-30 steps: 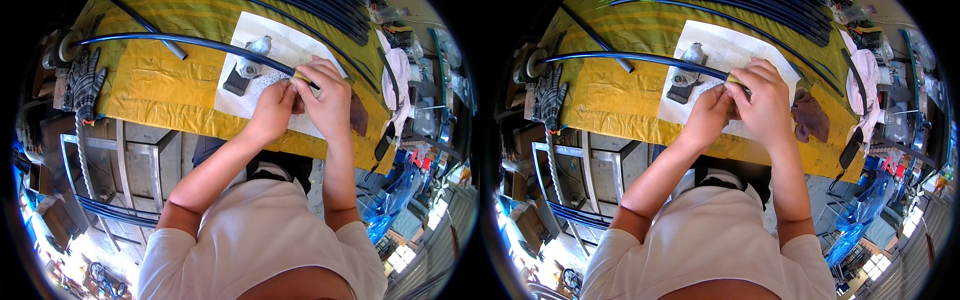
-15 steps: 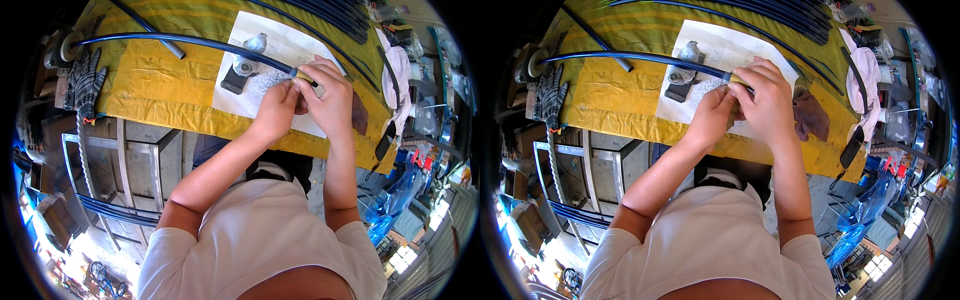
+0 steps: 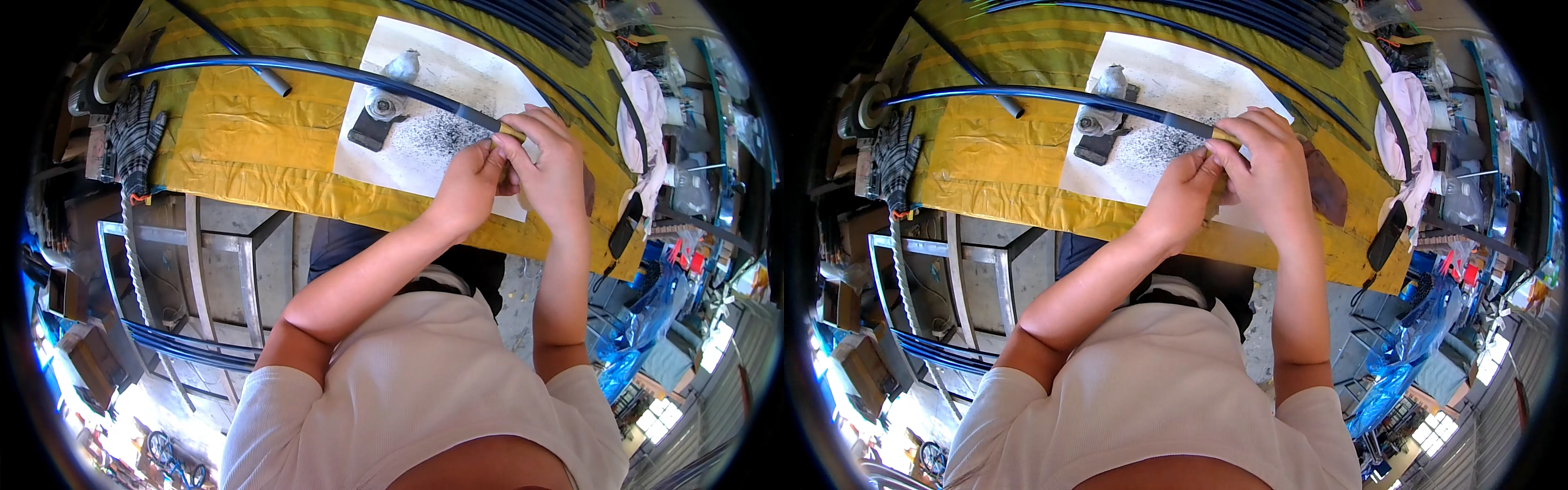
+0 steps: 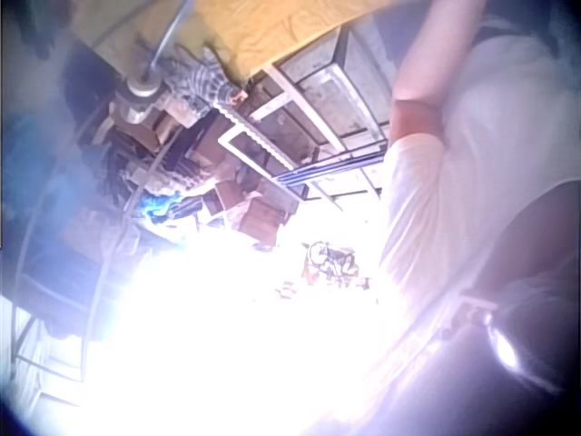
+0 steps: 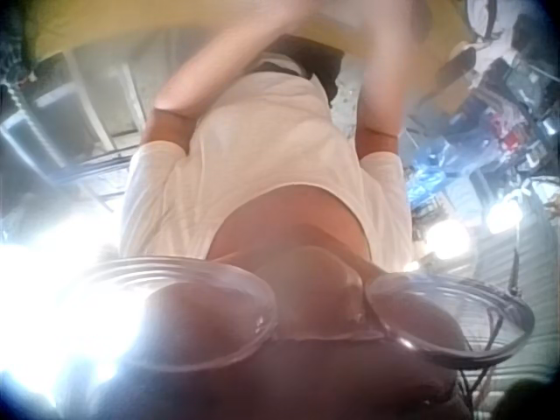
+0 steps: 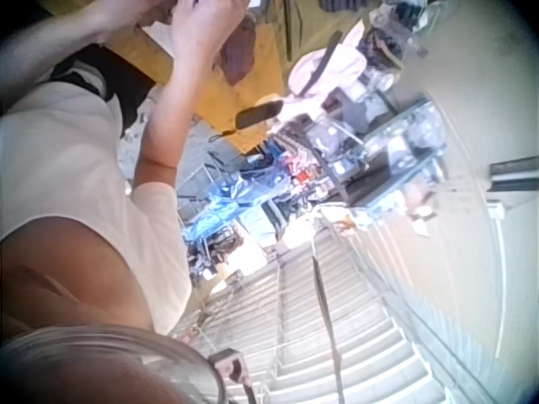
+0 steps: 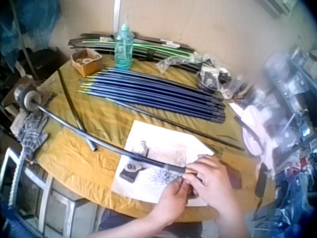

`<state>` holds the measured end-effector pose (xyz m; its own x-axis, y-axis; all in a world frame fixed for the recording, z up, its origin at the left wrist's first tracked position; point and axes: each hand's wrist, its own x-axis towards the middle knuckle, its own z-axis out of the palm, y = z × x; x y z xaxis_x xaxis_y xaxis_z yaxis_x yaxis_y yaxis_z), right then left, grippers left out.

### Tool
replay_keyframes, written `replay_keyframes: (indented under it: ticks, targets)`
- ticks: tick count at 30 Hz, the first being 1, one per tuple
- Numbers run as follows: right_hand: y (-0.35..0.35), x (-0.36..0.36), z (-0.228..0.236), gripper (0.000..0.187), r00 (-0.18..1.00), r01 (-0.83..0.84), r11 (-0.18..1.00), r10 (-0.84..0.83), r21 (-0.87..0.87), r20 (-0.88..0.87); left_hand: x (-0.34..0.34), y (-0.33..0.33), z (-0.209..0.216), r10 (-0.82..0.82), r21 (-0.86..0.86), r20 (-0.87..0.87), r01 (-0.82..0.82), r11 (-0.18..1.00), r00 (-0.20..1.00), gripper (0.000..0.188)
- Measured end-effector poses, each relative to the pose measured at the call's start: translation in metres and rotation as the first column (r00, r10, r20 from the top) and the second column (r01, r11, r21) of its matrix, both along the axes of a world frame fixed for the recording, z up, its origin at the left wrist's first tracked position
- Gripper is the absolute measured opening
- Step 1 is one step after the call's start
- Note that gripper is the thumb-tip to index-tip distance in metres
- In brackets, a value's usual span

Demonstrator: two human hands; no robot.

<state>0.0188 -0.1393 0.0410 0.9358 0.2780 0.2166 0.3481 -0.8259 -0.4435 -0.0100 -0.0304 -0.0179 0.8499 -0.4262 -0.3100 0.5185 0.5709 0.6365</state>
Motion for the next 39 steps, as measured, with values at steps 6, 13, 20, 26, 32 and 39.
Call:
replay_keyframes:
  ticks: [6,13,20,26,32,39]
  targets:
    - [0.001,0.002,-0.005,0.02,0.997,-0.039,0.999,0.038,0.021,0.069,0.0,0.005,-0.001,0.009,-0.001,0.038,-0.009,1.0,0.999,0.024]
    - [0.016,0.009,-0.003,0.021,0.995,-0.07,0.994,0.064,0.088,0.071,0.003,0.023,0.0,0.026,0.039,0.098,-0.03,0.999,0.995,0.024]
    - [0.03,0.016,-0.005,0.02,0.99,-0.097,0.991,0.087,0.089,0.114,0.01,0.036,0.005,0.088,0.059,0.119,-0.096,0.994,0.989,0.024]
    - [0.034,0.016,-0.005,0.02,0.99,-0.104,0.99,0.093,0.096,0.109,0.009,0.039,0.003,0.082,0.055,0.101,-0.087,0.995,0.991,0.024]
    - [0.033,0.015,-0.006,0.02,0.991,-0.101,0.99,0.091,0.1,0.102,0.008,0.04,0.0,0.05,0.043,0.131,-0.056,0.998,0.99,0.023]
    - [0.028,0.015,-0.006,0.02,0.99,-0.103,0.99,0.093,0.093,0.108,0.008,0.037,0.001,0.05,0.046,0.133,-0.057,0.997,0.99,0.023]
